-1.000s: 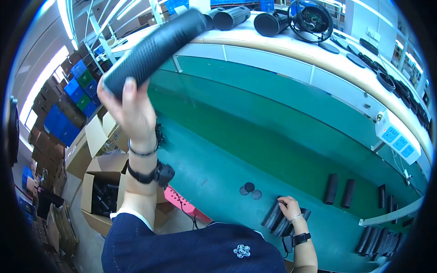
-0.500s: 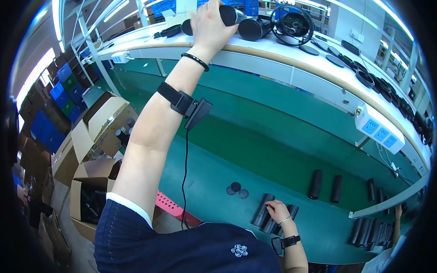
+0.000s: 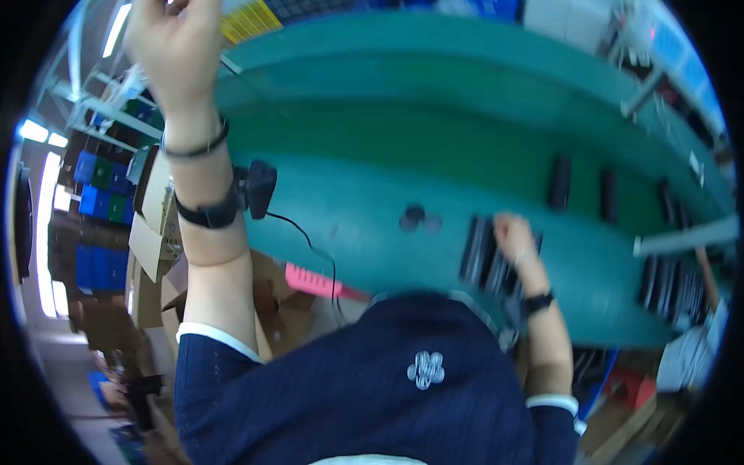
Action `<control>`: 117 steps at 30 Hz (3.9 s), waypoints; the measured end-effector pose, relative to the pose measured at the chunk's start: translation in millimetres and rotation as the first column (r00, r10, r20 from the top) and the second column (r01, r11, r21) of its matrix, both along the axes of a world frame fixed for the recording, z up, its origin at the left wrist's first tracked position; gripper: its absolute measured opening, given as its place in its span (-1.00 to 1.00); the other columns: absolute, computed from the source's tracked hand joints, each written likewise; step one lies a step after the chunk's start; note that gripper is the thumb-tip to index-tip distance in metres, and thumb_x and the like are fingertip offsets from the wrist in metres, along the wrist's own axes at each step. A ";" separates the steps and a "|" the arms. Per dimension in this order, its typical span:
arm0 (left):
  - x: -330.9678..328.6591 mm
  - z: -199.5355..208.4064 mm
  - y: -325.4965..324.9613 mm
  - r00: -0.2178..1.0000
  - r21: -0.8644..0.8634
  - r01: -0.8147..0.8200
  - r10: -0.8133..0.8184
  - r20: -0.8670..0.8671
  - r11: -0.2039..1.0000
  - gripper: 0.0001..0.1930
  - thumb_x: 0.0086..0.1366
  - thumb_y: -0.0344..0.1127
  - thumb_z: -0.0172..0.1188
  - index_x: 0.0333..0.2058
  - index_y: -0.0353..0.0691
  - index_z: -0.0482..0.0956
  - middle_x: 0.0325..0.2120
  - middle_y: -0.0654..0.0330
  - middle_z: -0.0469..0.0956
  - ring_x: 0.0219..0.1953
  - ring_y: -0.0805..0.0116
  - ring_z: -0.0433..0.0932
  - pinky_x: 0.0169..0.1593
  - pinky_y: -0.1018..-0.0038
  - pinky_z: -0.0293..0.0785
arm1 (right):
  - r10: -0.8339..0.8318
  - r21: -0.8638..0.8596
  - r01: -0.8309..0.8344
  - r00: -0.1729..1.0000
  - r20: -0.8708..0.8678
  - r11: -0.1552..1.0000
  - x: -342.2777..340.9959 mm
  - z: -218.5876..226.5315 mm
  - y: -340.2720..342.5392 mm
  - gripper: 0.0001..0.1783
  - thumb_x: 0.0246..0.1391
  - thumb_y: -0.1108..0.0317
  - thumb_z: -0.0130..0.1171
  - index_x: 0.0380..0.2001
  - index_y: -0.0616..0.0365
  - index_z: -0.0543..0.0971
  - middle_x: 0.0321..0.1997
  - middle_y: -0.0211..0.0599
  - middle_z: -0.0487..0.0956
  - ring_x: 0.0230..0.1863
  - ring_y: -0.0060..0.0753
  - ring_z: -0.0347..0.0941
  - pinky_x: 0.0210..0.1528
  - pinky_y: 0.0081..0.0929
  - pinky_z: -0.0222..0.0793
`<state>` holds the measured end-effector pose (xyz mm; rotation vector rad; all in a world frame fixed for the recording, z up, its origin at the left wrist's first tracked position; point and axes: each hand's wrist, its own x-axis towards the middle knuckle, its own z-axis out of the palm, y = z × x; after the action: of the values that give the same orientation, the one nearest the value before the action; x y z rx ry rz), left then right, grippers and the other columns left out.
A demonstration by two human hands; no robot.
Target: The person fits caps onto cylinders by hand, moves the capped cylinders aside, and then gathers several cylinders together to place them into a cardboard box. After filling the box, the person returns to the workstation to continue fitting caps onto the remaining cylinders.
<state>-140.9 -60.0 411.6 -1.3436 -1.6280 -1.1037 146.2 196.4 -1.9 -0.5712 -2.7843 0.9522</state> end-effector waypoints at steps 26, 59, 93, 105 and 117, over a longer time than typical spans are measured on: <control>139.7 -412.5 -13.1 -0.033 0.071 0.815 -0.077 0.996 0.575 -0.31 0.00 -0.48 0.40 0.13 -0.28 0.31 0.11 0.13 0.31 0.20 0.26 0.30 0.27 0.31 0.22 | -0.051 -0.986 0.072 0.997 0.065 0.150 -1.1 19.1 -93.1 -0.56 0.22 0.23 0.12 0.14 0.06 0.46 -0.31 -0.52 0.50 -0.37 -0.70 0.43 -0.45 -0.76 0.36; 145.5 -415.8 -22.8 0.241 -0.123 0.742 -0.092 0.966 0.660 -0.24 -0.02 -0.29 0.45 0.13 -0.25 0.22 0.02 0.05 0.41 0.09 0.18 0.43 0.10 0.29 0.39 | 0.090 -0.697 -0.125 0.992 -0.087 0.706 -18.8 13.4 -117.0 -0.25 -0.25 0.40 0.47 0.11 0.14 0.44 0.06 -0.31 0.40 0.08 -0.40 0.37 0.09 -0.40 0.39; 151.6 -413.8 -8.9 0.372 -0.307 0.680 0.047 0.927 0.666 -0.48 -0.02 -0.23 0.34 -0.11 -0.35 0.38 -0.29 -0.13 0.56 -0.21 -0.13 0.56 -0.16 0.17 0.50 | 0.024 -0.455 -0.083 0.991 -0.133 0.887 -21.2 23.8 -132.5 -0.34 -0.28 0.37 0.49 -0.01 0.13 0.48 -0.14 -0.31 0.44 -0.09 -0.37 0.42 -0.06 -0.45 0.38; 147.5 -396.1 -4.2 0.685 -0.681 0.659 0.117 0.719 0.319 -0.45 -0.02 -0.10 0.36 -0.19 -0.42 0.43 -0.33 -0.13 0.59 -0.25 -0.06 0.59 -0.17 0.18 0.50 | 0.249 -0.791 -0.144 0.968 0.011 0.595 -2.1 5.6 -91.3 -0.41 -0.01 0.56 0.18 0.16 0.15 0.42 0.02 -0.30 0.43 -0.01 -0.41 0.43 -0.04 -0.51 0.43; 161.4 -381.0 -6.9 0.811 -0.778 0.542 0.046 0.584 0.319 -0.47 -0.01 -0.16 0.31 -0.05 -0.22 0.42 -0.31 -0.05 0.57 -0.30 -0.08 0.58 -0.26 0.09 0.49 | 0.137 -0.770 -0.067 0.990 0.027 0.635 -0.2 -3.8 -105.1 -0.47 -0.24 0.25 0.40 -0.14 0.22 0.54 -0.23 -0.19 0.60 -0.23 -0.35 0.55 -0.17 -0.40 0.51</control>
<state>20.5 -67.0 30.5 -2.2514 -2.7815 -0.6444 146.0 91.3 -5.7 -0.5372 -2.3594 2.2228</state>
